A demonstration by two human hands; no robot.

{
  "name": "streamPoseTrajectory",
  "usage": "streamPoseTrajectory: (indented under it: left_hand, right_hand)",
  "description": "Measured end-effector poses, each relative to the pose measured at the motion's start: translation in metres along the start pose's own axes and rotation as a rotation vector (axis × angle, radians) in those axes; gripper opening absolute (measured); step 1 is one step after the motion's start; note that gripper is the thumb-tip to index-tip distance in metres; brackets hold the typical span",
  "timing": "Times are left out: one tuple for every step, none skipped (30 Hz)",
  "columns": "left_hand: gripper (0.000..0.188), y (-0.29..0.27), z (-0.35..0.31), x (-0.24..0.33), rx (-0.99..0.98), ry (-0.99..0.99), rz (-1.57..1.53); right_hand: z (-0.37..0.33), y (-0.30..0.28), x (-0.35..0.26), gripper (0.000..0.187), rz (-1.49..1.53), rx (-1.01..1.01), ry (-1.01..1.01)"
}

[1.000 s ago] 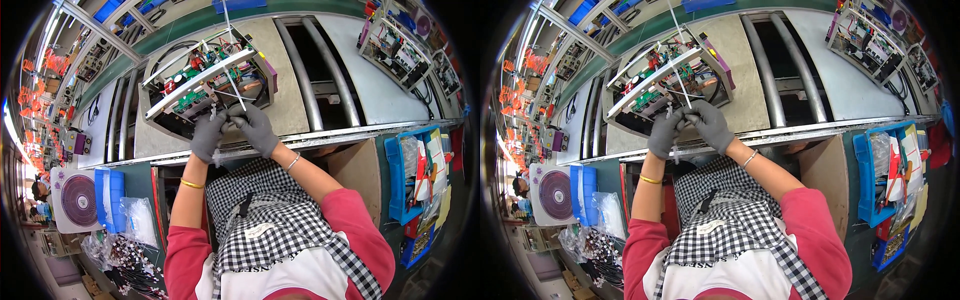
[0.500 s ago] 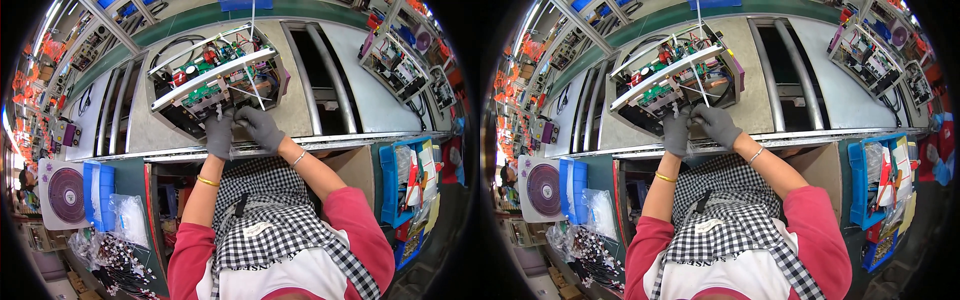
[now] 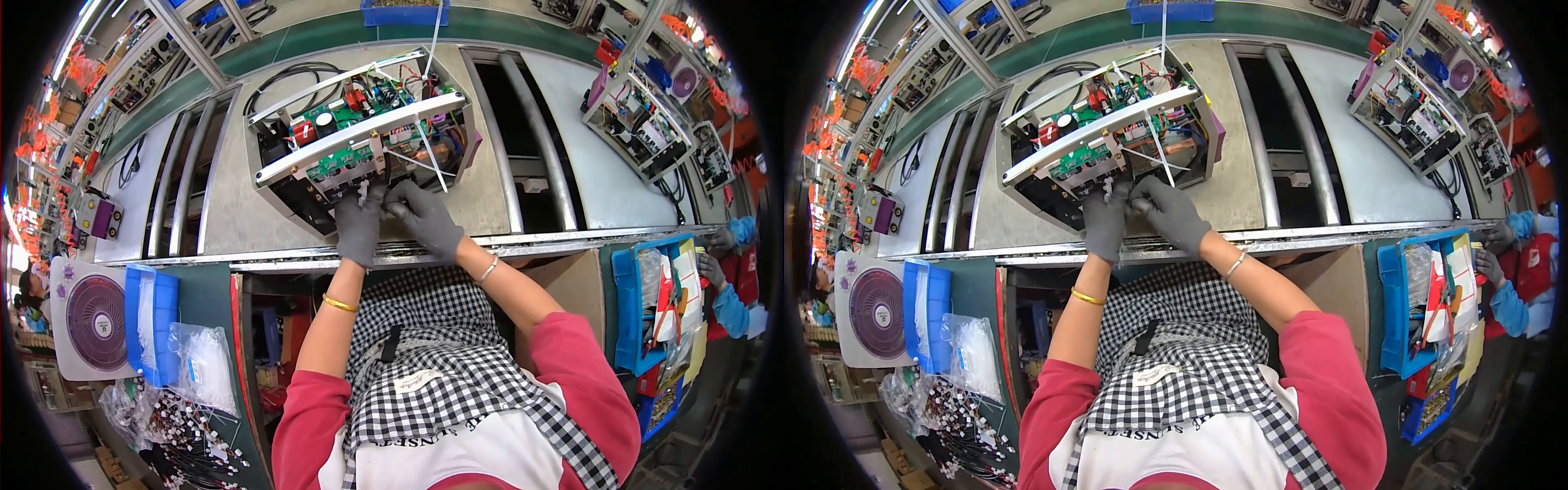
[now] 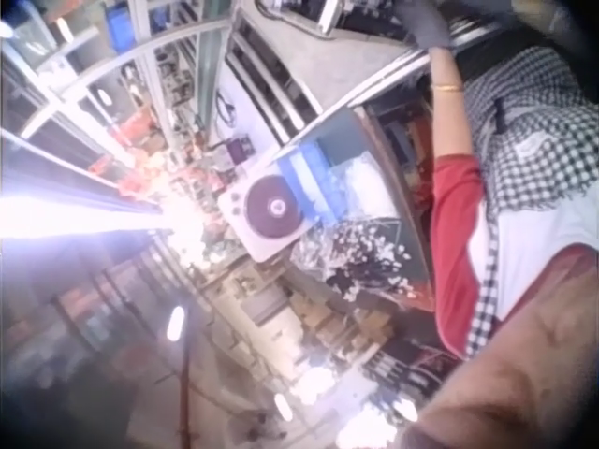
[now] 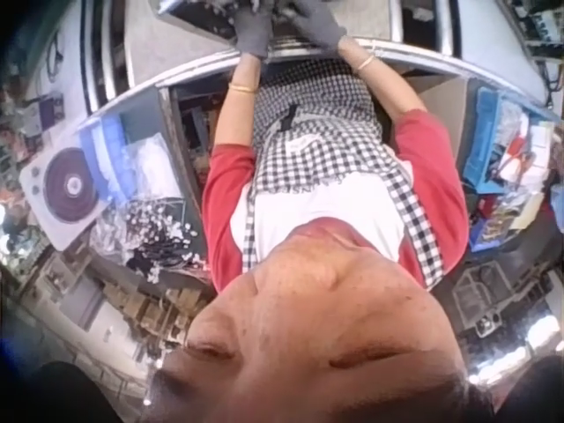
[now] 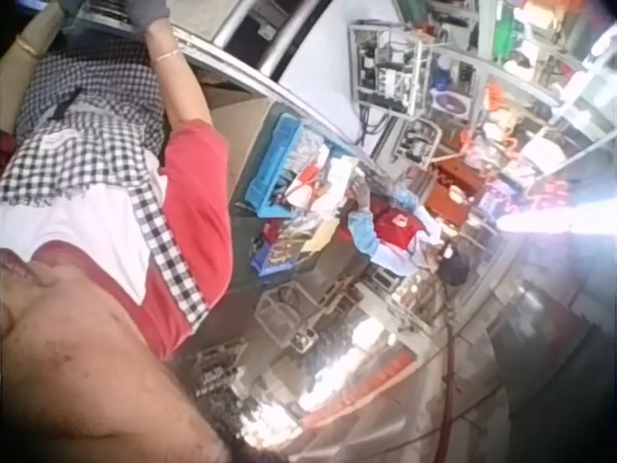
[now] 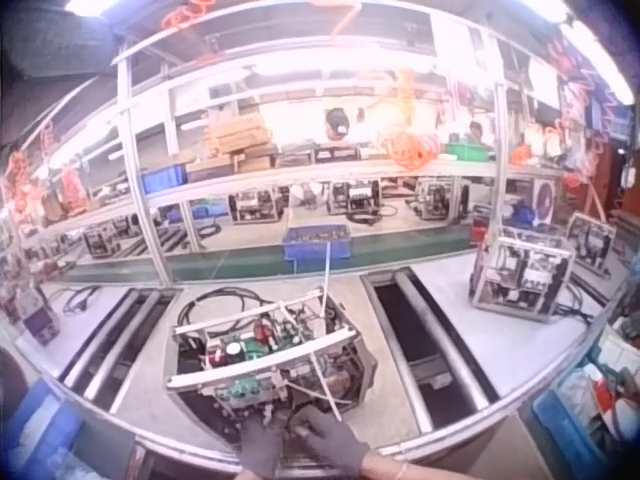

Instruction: The recorder is assembling an arc welding machine by connecting internal electrical wires to circuit boards and components.

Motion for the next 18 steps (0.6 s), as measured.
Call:
streamPoseTrajectory:
  left_hand:
    - [0.045,0.0,-0.001,-0.001,-0.01,0.001,0.048]
    - [0.045,0.0,-0.002,-0.001,-0.011,0.002,0.043]
    - [0.046,-0.002,-0.002,0.004,0.006,0.064,0.077]
    - [0.046,-0.004,-0.002,0.008,0.023,0.126,0.112]
    - [0.046,-0.008,-0.004,0.011,0.027,0.133,0.107]
    - [0.046,-0.01,-0.005,0.01,-0.014,0.087,0.092]
    - [0.045,-0.011,-0.008,0.01,-0.058,0.039,0.077]
    - [0.045,-0.015,-0.012,0.012,-0.053,0.042,0.076]
    - [0.043,-0.017,-0.015,0.015,-0.091,0.067,0.152]
    - [0.041,-0.017,-0.019,0.019,-0.126,0.092,0.23]
    - [0.037,-0.019,-0.025,0.024,-0.121,0.08,0.242]
    - [0.037,-0.021,-0.029,0.025,-0.119,0.086,0.244]
    - [0.036,-0.025,-0.035,0.027,-0.065,0.137,0.209]
    - [0.036,-0.029,-0.04,0.03,-0.011,0.188,0.174]
    - [0.032,-0.031,-0.044,0.029,0.022,0.216,0.086]
    - [0.032,-0.034,-0.047,0.028,0.025,0.215,0.087]
    - [0.03,-0.036,-0.05,0.023,-0.036,0.11,0.04]
    - [0.028,-0.036,-0.053,0.022,-0.101,0.005,-0.008]
  right_hand:
    - [0.002,-0.001,0.007,0.014,0.016,-0.022,0.143]
    - [0.003,-0.004,0.005,0.014,0.01,-0.022,0.143]
    - [0.007,-0.006,-0.001,0.016,-0.042,-0.044,0.126]
    - [0.011,-0.007,-0.008,0.018,-0.094,-0.065,0.108]
    - [0.014,-0.009,-0.017,0.018,-0.099,-0.066,0.101]
    - [0.02,-0.014,-0.03,0.022,-0.058,0.015,0.115]
    - [0.024,-0.02,-0.042,0.028,-0.016,0.096,0.131]
    - [0.029,-0.023,-0.05,0.028,-0.016,0.093,0.126]
    - [0.036,-0.031,-0.062,0.031,-0.09,0.136,0.04]
    - [0.042,-0.038,-0.073,0.035,-0.163,0.178,-0.046]
    - [0.048,-0.04,-0.076,0.042,-0.271,0.21,0.018]
    - [0.053,-0.038,-0.074,0.042,-0.271,0.213,0.012]
    - [0.056,-0.038,-0.069,0.043,-0.339,0.233,0.022]
    - [0.058,-0.037,-0.067,0.044,-0.408,0.254,0.033]
    - [0.058,-0.036,-0.068,0.044,-0.406,0.252,0.031]
    - [0.058,-0.036,-0.065,0.045,-0.354,0.25,0.131]
    - [0.057,-0.036,-0.062,0.046,-0.302,0.247,0.231]
    - [0.058,-0.036,-0.064,0.046,-0.302,0.247,0.235]
Point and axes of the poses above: each hand's wrist, its own z-axis towards the middle knuckle, its own y-axis out of the palm, x = y × z, the point moved 5 cm from there along z, towards the middle knuckle, and after that the axes turned 10 degrees about z, right-handed, at the moved point
